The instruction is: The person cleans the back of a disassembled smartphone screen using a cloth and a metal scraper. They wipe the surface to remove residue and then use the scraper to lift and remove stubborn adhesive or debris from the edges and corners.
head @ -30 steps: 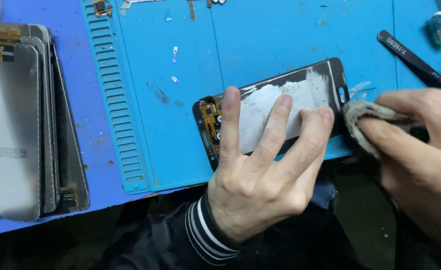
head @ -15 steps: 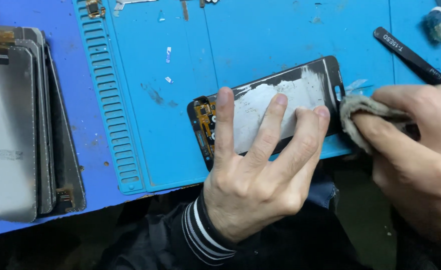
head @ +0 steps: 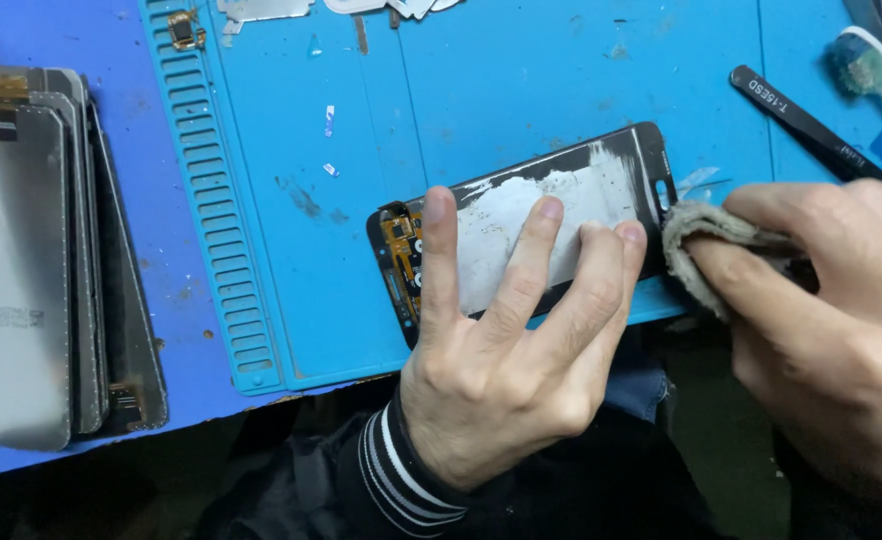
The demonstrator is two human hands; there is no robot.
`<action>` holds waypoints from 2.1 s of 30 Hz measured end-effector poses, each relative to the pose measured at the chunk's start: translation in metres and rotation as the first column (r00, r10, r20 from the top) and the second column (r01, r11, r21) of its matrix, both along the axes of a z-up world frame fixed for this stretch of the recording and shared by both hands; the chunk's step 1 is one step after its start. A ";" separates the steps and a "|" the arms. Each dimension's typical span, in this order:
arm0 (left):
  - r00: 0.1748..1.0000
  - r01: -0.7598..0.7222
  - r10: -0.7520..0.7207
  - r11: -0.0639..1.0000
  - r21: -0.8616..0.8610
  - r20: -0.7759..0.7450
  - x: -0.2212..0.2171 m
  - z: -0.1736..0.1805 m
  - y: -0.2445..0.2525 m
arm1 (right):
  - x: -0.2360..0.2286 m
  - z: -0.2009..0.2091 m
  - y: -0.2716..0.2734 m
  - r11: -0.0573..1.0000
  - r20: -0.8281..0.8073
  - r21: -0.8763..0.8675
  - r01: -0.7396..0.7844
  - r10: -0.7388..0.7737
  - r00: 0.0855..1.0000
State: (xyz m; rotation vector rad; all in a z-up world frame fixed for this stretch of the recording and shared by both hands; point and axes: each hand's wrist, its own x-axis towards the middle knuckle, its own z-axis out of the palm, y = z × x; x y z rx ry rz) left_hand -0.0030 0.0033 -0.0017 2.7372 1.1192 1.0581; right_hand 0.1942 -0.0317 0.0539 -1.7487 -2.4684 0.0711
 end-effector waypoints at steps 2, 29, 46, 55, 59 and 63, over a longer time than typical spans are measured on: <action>1.000 -0.012 0.012 1.000 -0.004 0.005 0.000 -0.001 -0.001 | 0.015 -0.007 -0.014 0.999 -0.021 -0.026 -0.031 0.030 0.999; 0.997 -0.016 0.020 0.998 0.062 -0.072 0.008 -0.004 -0.003 | 0.095 -0.028 -0.053 0.957 -0.162 -0.191 0.218 -0.250 0.955; 0.999 0.001 0.003 0.993 0.118 -0.035 0.004 0.007 -0.003 | 0.008 0.007 -0.011 0.971 0.190 0.138 -0.196 0.168 0.967; 0.996 0.079 -0.079 0.997 -0.010 0.038 0.003 0.004 -0.003 | 0.013 0.014 -0.009 0.968 0.157 -0.048 -0.248 0.252 0.955; 0.996 0.058 -0.056 0.998 -0.034 0.062 0.001 0.002 -0.003 | 0.020 0.010 -0.016 0.972 0.065 -0.138 -0.192 0.202 0.977; 0.995 0.077 -0.072 0.995 -0.064 0.072 -0.002 0.002 -0.004 | 0.000 0.011 0.000 0.989 0.111 -0.077 -0.123 0.131 0.985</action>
